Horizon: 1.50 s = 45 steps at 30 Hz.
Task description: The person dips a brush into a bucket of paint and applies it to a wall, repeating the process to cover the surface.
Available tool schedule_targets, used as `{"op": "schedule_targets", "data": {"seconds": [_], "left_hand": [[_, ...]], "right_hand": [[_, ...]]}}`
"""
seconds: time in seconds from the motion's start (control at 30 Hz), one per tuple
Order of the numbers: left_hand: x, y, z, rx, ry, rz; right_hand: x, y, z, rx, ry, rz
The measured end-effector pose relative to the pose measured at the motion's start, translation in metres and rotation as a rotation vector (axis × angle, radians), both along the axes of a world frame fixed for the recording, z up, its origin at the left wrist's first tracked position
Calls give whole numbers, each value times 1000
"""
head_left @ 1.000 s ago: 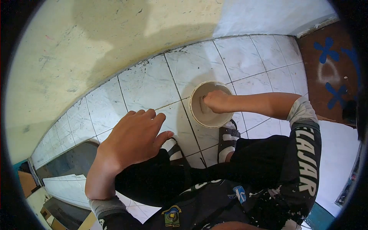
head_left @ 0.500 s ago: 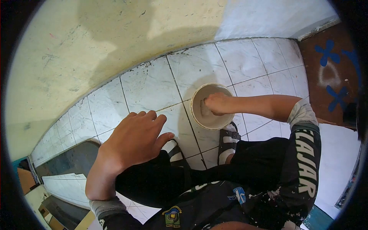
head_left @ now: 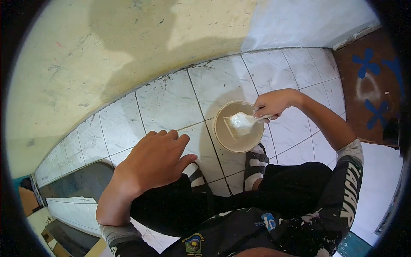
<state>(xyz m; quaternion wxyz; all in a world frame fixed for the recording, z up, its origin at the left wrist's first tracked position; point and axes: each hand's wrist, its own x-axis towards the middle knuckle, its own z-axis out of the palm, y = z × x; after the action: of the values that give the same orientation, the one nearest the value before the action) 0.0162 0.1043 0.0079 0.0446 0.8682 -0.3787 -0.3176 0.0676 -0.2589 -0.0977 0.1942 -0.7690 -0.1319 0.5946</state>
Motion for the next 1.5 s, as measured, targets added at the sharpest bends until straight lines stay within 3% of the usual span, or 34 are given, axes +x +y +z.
{"op": "schedule_targets", "data": {"seconds": [0.13, 0.37, 0.47, 0.53, 0.6, 0.67, 0.73, 0.97, 1.5], "left_hand": [[1, -2, -1, 2, -1, -4], [5, -6, -3, -11, 14, -10], [6, -7, -5, -2, 12, 1], [8, -9, -6, 14, 22, 8], [10, -11, -7, 32, 31, 14], [12, -11, -11, -2, 9, 21], [17, -16, -14, 9, 29, 21], [31, -34, -19, 96, 118, 115], [47, -57, -27, 200, 197, 105]], "right_hand": [[-3, -30, -8, 87, 163, -184], [4, -65, 12, 174, 182, -325], [13, -80, 18, 387, 108, -536], [19, -83, 17, 530, -16, -845], [24, -82, -8, 610, -78, -899], [33, -76, -55, 550, -270, -1119], [41, -68, -104, 430, -444, -1196], [73, -62, -239, 385, -451, -1577], [113, -69, -275, 422, -362, -1635]]}}
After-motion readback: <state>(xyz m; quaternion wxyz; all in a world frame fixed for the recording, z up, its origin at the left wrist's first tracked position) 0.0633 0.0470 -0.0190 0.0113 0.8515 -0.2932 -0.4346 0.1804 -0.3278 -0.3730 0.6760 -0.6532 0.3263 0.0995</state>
